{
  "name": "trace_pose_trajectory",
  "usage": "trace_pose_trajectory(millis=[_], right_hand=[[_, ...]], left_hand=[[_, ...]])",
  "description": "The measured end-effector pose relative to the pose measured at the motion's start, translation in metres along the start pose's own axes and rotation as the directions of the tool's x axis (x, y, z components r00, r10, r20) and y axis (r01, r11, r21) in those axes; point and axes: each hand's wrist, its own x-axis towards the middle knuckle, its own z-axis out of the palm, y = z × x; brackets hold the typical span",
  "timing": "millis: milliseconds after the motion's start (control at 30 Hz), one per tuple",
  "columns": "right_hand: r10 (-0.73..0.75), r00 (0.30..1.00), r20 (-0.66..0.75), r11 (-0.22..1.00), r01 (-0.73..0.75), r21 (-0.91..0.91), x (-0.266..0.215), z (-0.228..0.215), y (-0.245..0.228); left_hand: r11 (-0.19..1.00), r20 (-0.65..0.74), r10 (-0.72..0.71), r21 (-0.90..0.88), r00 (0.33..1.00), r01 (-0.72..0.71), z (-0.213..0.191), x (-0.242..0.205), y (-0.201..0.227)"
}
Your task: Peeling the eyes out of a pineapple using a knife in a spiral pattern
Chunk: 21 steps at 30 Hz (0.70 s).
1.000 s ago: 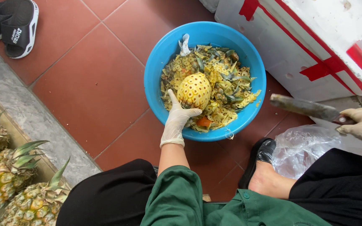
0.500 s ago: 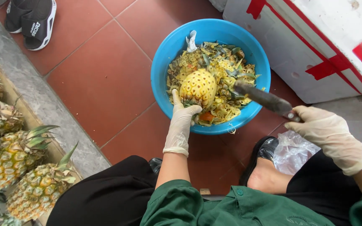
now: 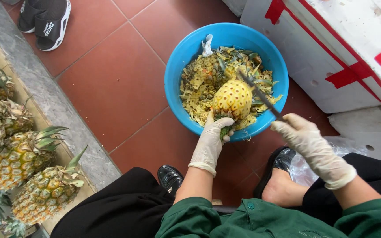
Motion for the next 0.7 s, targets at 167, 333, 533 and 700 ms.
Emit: trace_pose_trajectory(millis=[167,333,533,700], right_hand=[[-0.150,0.983,0.107,0.944,0.175,-0.280,-0.046,0.000,-0.043],[-0.163,0.974,0.154,0.862,0.217,-0.459,-0.037,0.005,-0.035],[-0.191,0.966,0.172,0.822,0.253,-0.511,-0.041,-0.004,-0.060],[-0.074,0.995,0.059,0.860,0.094,-0.502,0.003,0.002,-0.089]], left_hand=[[0.988,-0.014,0.117,0.105,0.993,-0.115,-0.006,0.040,-0.038],[0.983,-0.049,0.114,0.147,0.992,-0.105,-0.014,0.078,-0.060],[0.989,-0.057,0.069,0.136,0.996,-0.060,-0.001,0.067,-0.055],[0.961,-0.029,0.099,0.262,0.995,-0.088,0.006,0.050,-0.051]])
